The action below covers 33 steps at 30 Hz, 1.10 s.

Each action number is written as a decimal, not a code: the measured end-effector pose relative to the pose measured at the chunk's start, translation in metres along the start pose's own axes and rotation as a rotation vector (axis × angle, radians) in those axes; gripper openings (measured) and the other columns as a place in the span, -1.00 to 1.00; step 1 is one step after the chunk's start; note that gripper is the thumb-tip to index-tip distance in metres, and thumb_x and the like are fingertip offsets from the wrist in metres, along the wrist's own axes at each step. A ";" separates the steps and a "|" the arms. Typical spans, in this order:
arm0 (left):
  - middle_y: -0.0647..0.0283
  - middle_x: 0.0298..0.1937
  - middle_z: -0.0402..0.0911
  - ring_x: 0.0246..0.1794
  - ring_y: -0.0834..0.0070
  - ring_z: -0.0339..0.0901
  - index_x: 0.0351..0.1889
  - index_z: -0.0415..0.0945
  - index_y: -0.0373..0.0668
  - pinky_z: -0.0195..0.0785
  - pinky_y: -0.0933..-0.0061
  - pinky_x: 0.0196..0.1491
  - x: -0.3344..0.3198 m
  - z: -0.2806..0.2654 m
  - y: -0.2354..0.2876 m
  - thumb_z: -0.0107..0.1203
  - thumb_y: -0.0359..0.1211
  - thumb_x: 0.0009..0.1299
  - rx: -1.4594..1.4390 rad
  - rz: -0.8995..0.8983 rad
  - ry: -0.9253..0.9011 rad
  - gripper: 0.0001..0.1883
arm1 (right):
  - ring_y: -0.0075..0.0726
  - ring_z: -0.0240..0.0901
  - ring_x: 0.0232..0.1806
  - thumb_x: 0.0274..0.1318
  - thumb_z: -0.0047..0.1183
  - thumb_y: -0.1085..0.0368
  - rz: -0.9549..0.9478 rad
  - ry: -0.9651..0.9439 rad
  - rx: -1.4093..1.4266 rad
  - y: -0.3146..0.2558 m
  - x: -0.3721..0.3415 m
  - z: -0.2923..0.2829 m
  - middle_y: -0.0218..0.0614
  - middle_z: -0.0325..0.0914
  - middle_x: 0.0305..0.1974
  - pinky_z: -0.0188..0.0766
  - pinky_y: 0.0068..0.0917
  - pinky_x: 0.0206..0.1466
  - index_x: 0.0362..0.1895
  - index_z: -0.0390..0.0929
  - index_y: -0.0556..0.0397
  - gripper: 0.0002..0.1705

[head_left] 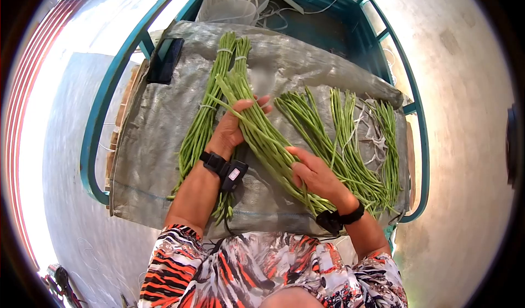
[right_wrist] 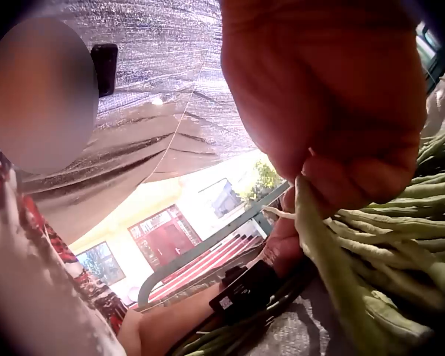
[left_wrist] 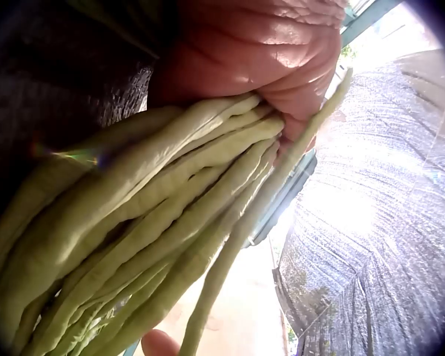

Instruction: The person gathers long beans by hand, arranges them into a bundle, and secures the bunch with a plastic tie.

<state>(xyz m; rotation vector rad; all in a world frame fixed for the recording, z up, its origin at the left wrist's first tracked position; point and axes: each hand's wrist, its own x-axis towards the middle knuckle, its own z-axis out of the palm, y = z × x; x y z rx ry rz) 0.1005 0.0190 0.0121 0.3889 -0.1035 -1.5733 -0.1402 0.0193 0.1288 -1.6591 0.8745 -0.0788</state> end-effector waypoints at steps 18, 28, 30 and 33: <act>0.06 0.07 0.56 0.03 0.16 0.56 -0.05 0.49 -0.20 0.54 0.09 0.02 0.000 0.000 0.000 0.16 -0.36 0.29 0.020 -0.010 0.045 -0.72 | -0.71 0.13 -0.60 0.34 -0.27 0.30 -0.209 0.001 0.331 -0.052 0.014 -0.019 -0.55 0.26 -0.63 0.08 -0.72 -0.51 0.38 0.17 0.10 -0.47; -0.03 0.28 0.37 0.17 0.12 0.46 -0.02 0.49 -0.20 0.52 0.06 0.06 -0.006 0.012 0.000 0.12 -0.37 0.30 -0.022 0.029 -0.084 -0.71 | 0.19 0.50 -0.23 0.21 -0.14 0.27 -0.056 0.147 -0.512 0.000 0.015 -0.013 0.10 0.54 -0.28 0.41 -0.11 -0.15 0.20 0.36 0.04 -0.54; -0.02 0.29 0.36 0.16 0.12 0.47 0.00 0.47 -0.19 0.53 0.05 0.05 -0.005 0.013 0.000 0.11 -0.37 0.31 -0.033 0.024 -0.133 -0.70 | 0.21 0.49 -0.27 0.20 -0.14 0.27 -0.152 0.181 -0.493 0.012 0.015 -0.013 0.10 0.54 -0.34 0.40 -0.08 -0.20 0.19 0.35 0.04 -0.54; 0.01 0.28 0.39 0.14 0.12 0.49 0.03 0.46 -0.18 0.54 0.06 0.03 -0.006 0.016 0.001 0.10 -0.37 0.32 -0.013 0.046 -0.140 -0.69 | 0.21 0.49 -0.37 0.19 -0.13 0.28 -0.220 0.209 -0.562 0.018 0.011 -0.006 0.07 0.53 -0.44 0.39 -0.05 -0.28 0.22 0.30 0.03 -0.51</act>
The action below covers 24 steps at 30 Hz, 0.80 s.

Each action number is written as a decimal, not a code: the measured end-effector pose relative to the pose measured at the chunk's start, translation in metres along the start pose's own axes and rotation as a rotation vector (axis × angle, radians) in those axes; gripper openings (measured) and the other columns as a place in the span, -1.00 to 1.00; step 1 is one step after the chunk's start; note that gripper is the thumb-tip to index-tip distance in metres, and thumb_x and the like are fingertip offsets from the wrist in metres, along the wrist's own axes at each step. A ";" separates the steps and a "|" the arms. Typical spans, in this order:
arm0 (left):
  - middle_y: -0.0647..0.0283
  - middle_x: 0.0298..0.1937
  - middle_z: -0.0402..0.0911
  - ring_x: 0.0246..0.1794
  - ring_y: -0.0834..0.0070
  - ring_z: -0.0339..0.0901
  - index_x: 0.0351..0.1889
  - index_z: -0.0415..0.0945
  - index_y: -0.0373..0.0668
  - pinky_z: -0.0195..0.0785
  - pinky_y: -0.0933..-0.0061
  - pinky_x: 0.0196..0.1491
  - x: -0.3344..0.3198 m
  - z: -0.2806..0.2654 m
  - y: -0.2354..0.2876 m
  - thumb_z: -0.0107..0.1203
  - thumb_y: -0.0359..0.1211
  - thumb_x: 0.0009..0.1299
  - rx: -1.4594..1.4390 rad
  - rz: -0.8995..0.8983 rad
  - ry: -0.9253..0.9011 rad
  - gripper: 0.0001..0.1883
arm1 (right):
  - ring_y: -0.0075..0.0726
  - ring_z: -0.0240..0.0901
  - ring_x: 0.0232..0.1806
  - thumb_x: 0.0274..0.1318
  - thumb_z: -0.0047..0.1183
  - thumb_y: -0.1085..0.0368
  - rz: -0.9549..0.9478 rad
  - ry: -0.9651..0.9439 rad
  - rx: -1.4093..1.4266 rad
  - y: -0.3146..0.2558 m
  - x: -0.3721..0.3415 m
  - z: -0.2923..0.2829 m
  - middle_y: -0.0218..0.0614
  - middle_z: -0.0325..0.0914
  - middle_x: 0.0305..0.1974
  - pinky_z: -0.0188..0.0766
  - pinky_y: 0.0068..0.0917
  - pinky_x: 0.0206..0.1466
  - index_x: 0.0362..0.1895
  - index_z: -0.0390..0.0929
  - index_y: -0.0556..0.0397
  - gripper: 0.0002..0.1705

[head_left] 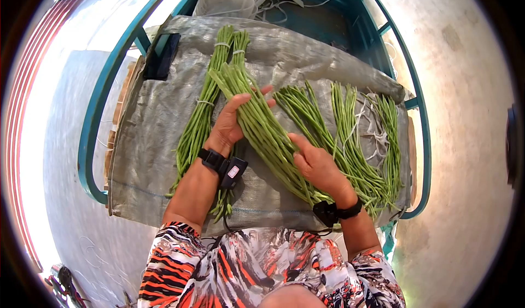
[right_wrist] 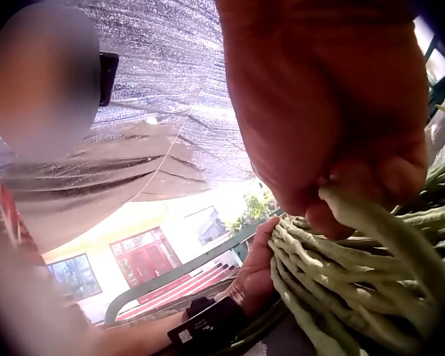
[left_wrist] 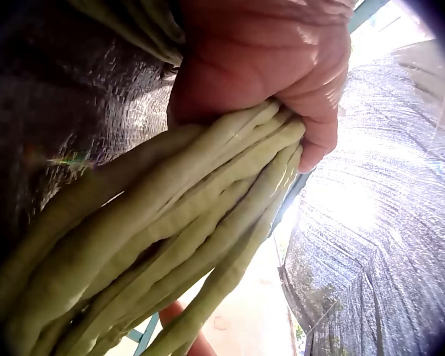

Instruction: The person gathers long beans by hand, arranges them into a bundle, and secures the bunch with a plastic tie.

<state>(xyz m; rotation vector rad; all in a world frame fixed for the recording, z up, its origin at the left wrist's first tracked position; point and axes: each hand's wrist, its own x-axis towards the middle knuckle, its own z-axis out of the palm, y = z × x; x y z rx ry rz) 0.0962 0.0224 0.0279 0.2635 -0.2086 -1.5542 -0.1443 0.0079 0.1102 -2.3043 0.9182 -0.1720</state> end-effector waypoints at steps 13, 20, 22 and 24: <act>0.29 -0.08 0.57 -0.12 0.37 0.55 0.22 0.30 -0.20 0.46 0.25 0.05 0.002 -0.014 -0.002 0.11 -0.36 0.37 0.031 0.001 0.027 -0.53 | 0.16 0.51 -0.49 0.21 -0.10 0.22 0.040 0.065 -0.194 -0.002 -0.013 0.022 0.01 0.52 -0.54 0.39 0.01 -0.40 0.26 0.22 0.00 -0.48; 0.31 -0.23 0.55 -0.17 0.35 0.52 -0.01 0.40 -0.17 0.46 0.26 0.00 0.006 -0.017 -0.002 0.13 -0.41 0.35 0.062 0.007 0.037 -0.72 | 0.01 0.53 -0.22 0.21 -0.01 0.08 0.084 0.278 -0.070 0.038 -0.054 -0.023 -0.17 0.58 -0.29 0.44 -0.19 -0.20 -0.06 0.53 -0.06 -0.69; 0.30 -0.23 0.55 -0.18 0.35 0.52 -0.01 0.40 -0.17 0.46 0.27 -0.01 0.006 -0.016 -0.002 0.14 -0.41 0.34 0.072 0.005 0.057 -0.72 | -0.04 0.50 -0.16 0.17 0.02 0.12 0.295 0.373 -0.206 0.067 -0.065 -0.057 -0.23 0.57 -0.21 0.43 -0.21 -0.13 -0.19 0.58 -0.05 -0.75; 0.30 -0.24 0.55 -0.18 0.35 0.52 -0.02 0.40 -0.17 0.47 0.28 -0.02 0.007 -0.014 -0.002 0.14 -0.42 0.34 0.073 -0.004 0.083 -0.73 | -0.03 0.47 -0.13 0.08 0.07 0.21 0.158 0.544 -0.544 0.130 -0.082 -0.083 -0.25 0.55 -0.20 0.43 -0.20 -0.09 -0.18 0.57 -0.05 -0.78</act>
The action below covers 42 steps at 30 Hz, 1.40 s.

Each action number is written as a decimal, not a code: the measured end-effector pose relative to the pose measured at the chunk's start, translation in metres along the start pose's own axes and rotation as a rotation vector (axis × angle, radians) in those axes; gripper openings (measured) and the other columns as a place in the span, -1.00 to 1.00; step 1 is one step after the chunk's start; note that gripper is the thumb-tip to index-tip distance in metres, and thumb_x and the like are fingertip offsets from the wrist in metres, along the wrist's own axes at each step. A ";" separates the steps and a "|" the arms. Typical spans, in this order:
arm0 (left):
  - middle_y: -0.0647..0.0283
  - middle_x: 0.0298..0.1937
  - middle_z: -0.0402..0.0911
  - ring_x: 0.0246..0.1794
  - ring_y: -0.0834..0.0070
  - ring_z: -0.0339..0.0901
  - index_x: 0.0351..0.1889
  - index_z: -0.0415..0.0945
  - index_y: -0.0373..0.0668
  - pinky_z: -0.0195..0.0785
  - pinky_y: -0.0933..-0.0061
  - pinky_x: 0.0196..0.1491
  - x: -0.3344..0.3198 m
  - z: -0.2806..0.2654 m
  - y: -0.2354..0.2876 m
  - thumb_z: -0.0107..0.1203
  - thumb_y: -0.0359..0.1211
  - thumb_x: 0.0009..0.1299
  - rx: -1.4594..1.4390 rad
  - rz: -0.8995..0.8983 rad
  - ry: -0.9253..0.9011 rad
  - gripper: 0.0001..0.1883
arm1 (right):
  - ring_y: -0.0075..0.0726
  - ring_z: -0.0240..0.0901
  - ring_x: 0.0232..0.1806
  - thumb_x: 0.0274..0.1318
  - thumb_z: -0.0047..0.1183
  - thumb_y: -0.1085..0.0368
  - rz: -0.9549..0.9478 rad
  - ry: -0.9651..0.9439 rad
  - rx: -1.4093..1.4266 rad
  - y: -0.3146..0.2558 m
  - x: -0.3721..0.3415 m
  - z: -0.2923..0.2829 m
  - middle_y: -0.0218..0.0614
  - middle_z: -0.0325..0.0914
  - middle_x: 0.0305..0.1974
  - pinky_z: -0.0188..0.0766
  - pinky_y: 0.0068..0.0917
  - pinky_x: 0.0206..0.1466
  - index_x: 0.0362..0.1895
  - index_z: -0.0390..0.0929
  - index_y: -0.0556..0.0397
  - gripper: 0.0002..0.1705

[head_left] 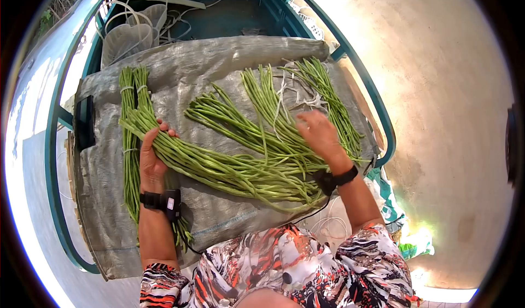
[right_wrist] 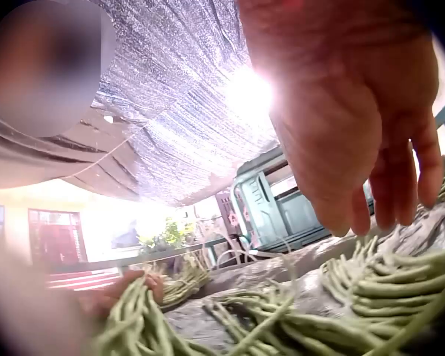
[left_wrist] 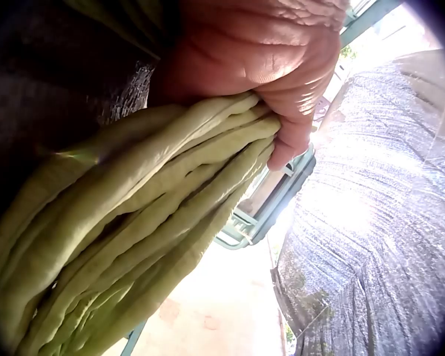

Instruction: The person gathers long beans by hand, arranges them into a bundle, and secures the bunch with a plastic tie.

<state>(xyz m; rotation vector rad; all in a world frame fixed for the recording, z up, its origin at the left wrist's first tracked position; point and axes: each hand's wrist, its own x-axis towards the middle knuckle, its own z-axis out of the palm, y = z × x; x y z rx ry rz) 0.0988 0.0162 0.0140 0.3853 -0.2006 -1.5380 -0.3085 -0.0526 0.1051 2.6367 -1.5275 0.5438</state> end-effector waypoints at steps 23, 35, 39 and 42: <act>0.30 -0.21 0.53 -0.15 0.37 0.51 0.02 0.40 -0.16 0.44 0.28 0.02 -0.003 0.004 0.000 0.10 -0.39 0.35 0.025 -0.005 0.042 -0.71 | 0.08 0.49 -0.22 0.02 0.07 0.32 0.314 0.099 -0.175 0.148 0.013 0.010 -0.24 0.54 -0.17 0.37 -0.03 -0.26 -0.14 0.42 -0.15 -0.73; 0.30 -0.19 0.53 -0.13 0.37 0.50 0.07 0.38 -0.16 0.43 0.27 0.03 -0.003 0.001 0.000 0.09 -0.39 0.35 0.036 -0.010 0.054 -0.67 | 0.07 0.49 -0.22 0.08 0.05 0.14 0.212 -0.154 -0.062 0.100 0.004 0.019 -0.15 0.54 -0.31 0.41 -0.02 -0.17 -0.28 0.55 -0.02 -0.79; 0.30 -0.18 0.52 -0.14 0.37 0.50 0.07 0.37 -0.16 0.43 0.27 0.03 -0.004 0.002 0.000 0.09 -0.39 0.35 0.039 -0.009 0.052 -0.66 | 0.05 0.50 -0.21 0.12 0.01 0.11 0.459 -0.049 0.047 0.153 0.015 0.021 -0.19 0.58 -0.33 0.39 0.00 -0.14 -0.31 0.61 -0.06 -0.76; 0.29 -0.18 0.52 -0.14 0.37 0.50 0.07 0.37 -0.16 0.43 0.27 0.03 -0.003 0.000 0.000 0.10 -0.39 0.34 0.058 -0.004 0.062 -0.66 | 0.05 0.48 -0.13 0.14 0.00 0.09 0.754 -0.223 -0.106 0.157 0.026 0.014 -0.19 0.58 -0.24 0.39 -0.01 -0.11 -0.21 0.60 -0.07 -0.74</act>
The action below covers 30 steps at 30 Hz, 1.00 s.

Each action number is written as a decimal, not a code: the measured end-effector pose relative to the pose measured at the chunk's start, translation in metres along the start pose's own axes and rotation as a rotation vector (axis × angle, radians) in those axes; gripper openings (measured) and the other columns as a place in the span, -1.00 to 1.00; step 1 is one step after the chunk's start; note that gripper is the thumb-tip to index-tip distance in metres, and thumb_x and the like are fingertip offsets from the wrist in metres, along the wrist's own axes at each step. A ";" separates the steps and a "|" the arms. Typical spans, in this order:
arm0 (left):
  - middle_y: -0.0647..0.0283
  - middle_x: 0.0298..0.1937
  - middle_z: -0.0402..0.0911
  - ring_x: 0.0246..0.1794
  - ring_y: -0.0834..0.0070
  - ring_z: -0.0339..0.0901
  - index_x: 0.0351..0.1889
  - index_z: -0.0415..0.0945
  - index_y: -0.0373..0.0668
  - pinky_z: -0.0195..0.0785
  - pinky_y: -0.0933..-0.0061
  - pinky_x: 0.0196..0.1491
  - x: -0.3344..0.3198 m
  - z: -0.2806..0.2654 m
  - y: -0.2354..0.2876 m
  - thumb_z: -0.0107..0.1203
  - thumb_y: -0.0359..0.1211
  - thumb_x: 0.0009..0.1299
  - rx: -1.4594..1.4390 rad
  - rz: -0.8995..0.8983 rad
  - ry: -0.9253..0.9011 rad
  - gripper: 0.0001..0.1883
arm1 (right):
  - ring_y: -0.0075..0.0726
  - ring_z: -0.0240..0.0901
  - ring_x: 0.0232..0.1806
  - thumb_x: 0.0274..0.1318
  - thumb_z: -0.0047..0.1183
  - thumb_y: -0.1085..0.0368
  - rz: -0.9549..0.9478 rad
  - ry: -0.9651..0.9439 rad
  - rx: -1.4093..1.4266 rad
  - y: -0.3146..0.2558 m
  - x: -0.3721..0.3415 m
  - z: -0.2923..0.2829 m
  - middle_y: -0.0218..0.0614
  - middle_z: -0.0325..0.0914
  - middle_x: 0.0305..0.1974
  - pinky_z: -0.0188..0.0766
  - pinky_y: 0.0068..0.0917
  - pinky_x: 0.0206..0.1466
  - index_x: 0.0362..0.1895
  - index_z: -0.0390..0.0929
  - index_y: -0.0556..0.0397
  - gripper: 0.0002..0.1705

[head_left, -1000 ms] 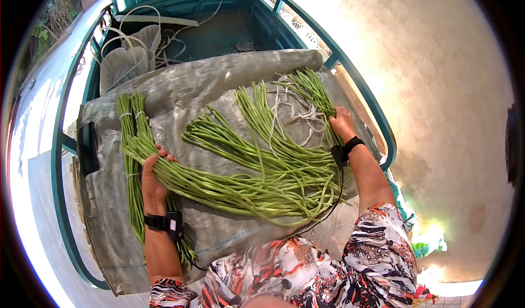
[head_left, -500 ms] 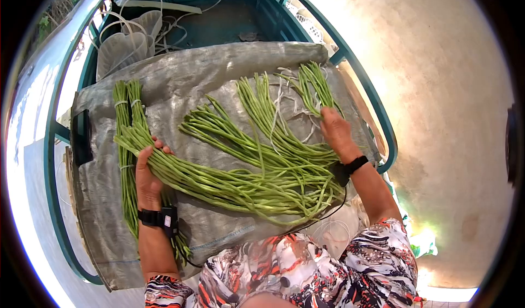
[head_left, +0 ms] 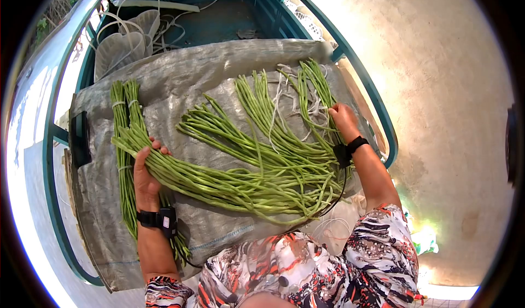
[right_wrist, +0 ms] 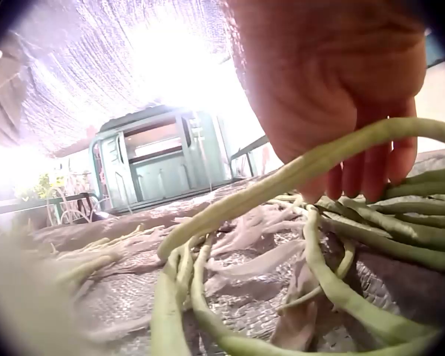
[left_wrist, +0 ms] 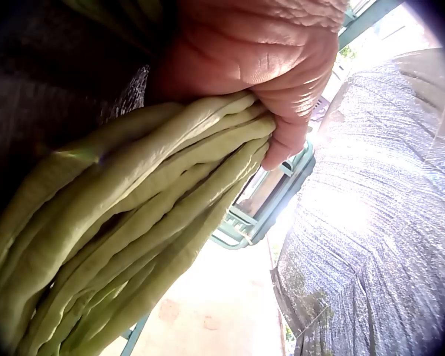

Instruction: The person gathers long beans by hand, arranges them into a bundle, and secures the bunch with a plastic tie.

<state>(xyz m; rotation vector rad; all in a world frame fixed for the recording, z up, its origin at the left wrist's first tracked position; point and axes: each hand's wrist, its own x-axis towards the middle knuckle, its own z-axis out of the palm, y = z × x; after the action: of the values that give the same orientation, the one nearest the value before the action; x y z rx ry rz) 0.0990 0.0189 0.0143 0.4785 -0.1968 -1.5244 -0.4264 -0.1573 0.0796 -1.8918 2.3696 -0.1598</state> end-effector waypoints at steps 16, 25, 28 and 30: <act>0.29 -0.20 0.53 -0.15 0.36 0.51 0.06 0.36 -0.19 0.43 0.26 0.04 0.000 0.001 0.000 0.08 -0.39 0.34 0.004 0.010 0.005 -0.67 | -0.14 0.43 -0.18 0.02 0.17 0.27 -0.225 0.038 0.151 -0.011 0.058 0.036 -0.25 0.52 -0.32 0.36 -0.18 -0.16 -0.18 0.49 0.03 -0.74; 0.29 -0.21 0.52 -0.17 0.36 0.50 0.05 0.36 -0.19 0.41 0.27 0.04 0.000 0.002 0.000 0.09 -0.39 0.33 0.030 0.017 0.021 -0.67 | -0.59 0.28 -0.43 0.06 0.19 0.16 0.061 -0.058 0.824 0.019 0.070 0.040 -0.54 0.44 -0.41 0.20 -0.52 -0.44 -0.20 0.51 0.03 -0.71; 0.32 -0.19 0.51 -0.15 0.39 0.50 0.07 0.36 -0.18 0.42 0.27 0.07 0.000 0.003 0.001 0.13 -0.37 0.35 0.039 0.007 0.001 -0.65 | -0.57 0.32 -0.47 0.10 0.17 0.19 0.157 -0.030 1.024 0.021 0.063 0.031 -0.49 0.44 -0.41 0.24 -0.56 -0.45 -0.16 0.48 0.04 -0.72; 0.31 -0.19 0.51 -0.16 0.38 0.50 0.08 0.36 -0.18 0.42 0.27 0.07 0.000 0.002 0.001 0.13 -0.37 0.35 0.034 0.007 0.004 -0.65 | -0.54 0.37 -0.47 0.14 0.12 0.25 0.155 -0.047 1.220 0.018 0.057 0.024 -0.45 0.45 -0.41 0.32 -0.54 -0.44 -0.18 0.46 0.04 -0.78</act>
<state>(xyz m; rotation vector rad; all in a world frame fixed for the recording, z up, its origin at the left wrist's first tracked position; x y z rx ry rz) 0.0987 0.0186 0.0168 0.5072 -0.2209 -1.5153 -0.4532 -0.2093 0.0523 -1.0587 1.6305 -1.1815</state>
